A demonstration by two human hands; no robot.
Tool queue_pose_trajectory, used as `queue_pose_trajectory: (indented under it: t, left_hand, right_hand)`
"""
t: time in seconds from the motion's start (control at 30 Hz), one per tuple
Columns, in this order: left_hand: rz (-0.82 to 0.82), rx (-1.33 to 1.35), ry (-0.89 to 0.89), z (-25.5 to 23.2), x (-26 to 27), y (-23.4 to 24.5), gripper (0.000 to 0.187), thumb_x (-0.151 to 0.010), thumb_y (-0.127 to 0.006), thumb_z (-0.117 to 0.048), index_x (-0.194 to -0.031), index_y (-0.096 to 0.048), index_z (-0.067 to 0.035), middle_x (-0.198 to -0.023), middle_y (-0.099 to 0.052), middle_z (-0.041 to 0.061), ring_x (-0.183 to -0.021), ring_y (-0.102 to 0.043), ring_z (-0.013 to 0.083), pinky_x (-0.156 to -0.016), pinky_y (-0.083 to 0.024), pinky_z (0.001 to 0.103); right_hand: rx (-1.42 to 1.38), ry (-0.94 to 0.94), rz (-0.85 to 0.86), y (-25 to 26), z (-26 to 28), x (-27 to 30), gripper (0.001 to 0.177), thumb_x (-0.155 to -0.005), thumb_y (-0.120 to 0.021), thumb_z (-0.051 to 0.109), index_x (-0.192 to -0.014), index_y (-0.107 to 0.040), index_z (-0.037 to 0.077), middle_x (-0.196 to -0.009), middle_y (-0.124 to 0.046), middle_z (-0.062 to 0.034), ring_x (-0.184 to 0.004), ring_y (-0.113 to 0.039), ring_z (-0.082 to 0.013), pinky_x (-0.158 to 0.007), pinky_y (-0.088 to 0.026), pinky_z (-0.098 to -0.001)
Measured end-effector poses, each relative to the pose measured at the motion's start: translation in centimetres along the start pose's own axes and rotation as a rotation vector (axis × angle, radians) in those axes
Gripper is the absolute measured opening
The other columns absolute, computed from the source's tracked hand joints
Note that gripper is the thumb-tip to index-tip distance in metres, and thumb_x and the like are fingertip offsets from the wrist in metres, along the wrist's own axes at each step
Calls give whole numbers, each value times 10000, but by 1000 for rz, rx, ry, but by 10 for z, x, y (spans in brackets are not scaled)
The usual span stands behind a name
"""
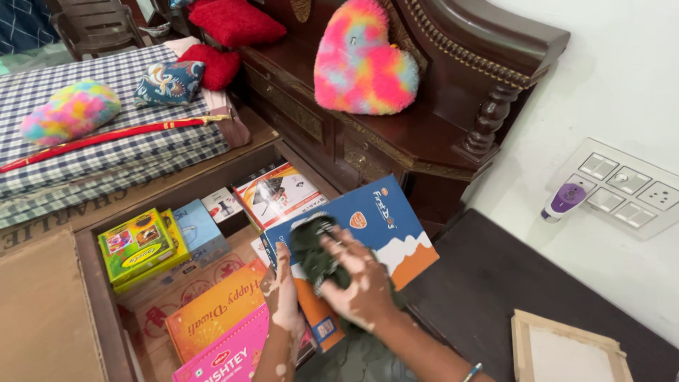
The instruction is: The person wipes several cardboard boxes with a green cloth, including an orange Happy Diwali box, a red LG box, and a pink Rishtey box. The person then wipes a wooden picture frame. The boxes are placed into a drawer.
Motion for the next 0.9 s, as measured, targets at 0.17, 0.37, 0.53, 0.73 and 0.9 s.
queue_pose_trajectory:
  t: [0.17, 0.37, 0.53, 0.73, 0.9]
  left_hand:
    - [103, 123, 46, -10, 1, 23, 549, -924, -609, -552, -1201, -687, -84, -1043, -727, 71, -911, -700, 185, -768, -579, 358]
    - [59, 23, 22, -47, 23, 38, 502, -921, -635, -499, -1193, -694, -82, -995, -708, 51, -858, -672, 187, -704, -569, 371]
    - [81, 34, -6, -74, 41, 50, 549, -893, -661, -502, -1173, -694, -30, -1003, -732, 92, -835, -707, 212, -689, -584, 376]
    - [-107, -69, 18, -97, 38, 63, 571, -903, -721, -504, -1236, -551, -72, -1094, -699, 128, -920, -711, 235, -755, -604, 429]
    - [-116, -183, -178, -96, 33, 64, 611, -819, -704, -547, -1225, -697, -90, -1037, -709, 104, -897, -660, 207, -737, -556, 408]
  right_hand:
    - [18, 62, 162, -20, 49, 12, 654, -715, -738, 139, -1351, -653, 265, -1492, -550, -96, -1364, -501, -347, -1068, -471, -436]
    - [23, 82, -95, -10, 19, -25, 579, -742, -755, 136, -1312, -695, 220, -1455, -604, -118, -1381, -520, -350, -1142, -437, -463]
    - [198, -106, -275, 36, -47, -49, 546, -747, -764, 159, -1288, -703, 200, -1397, -605, -151, -1270, -582, -349, -1062, -492, -454]
    - [291, -570, -435, 77, -98, -41, 498, -798, -744, 159, -1280, -658, 250, -1401, -550, -139, -1176, -631, -382, -985, -518, -494]
    - [155, -703, -534, 85, -96, -56, 418, -850, -733, 225, -1252, -616, 230, -1389, -536, -143, -1227, -579, -371, -978, -496, -509]
Point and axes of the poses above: each hand's wrist, its own x-axis away from the middle knuckle, its own y-axis out of the back of the hand, z = x × y, the point moved 2 cm from there along -x, towards the middle knuckle
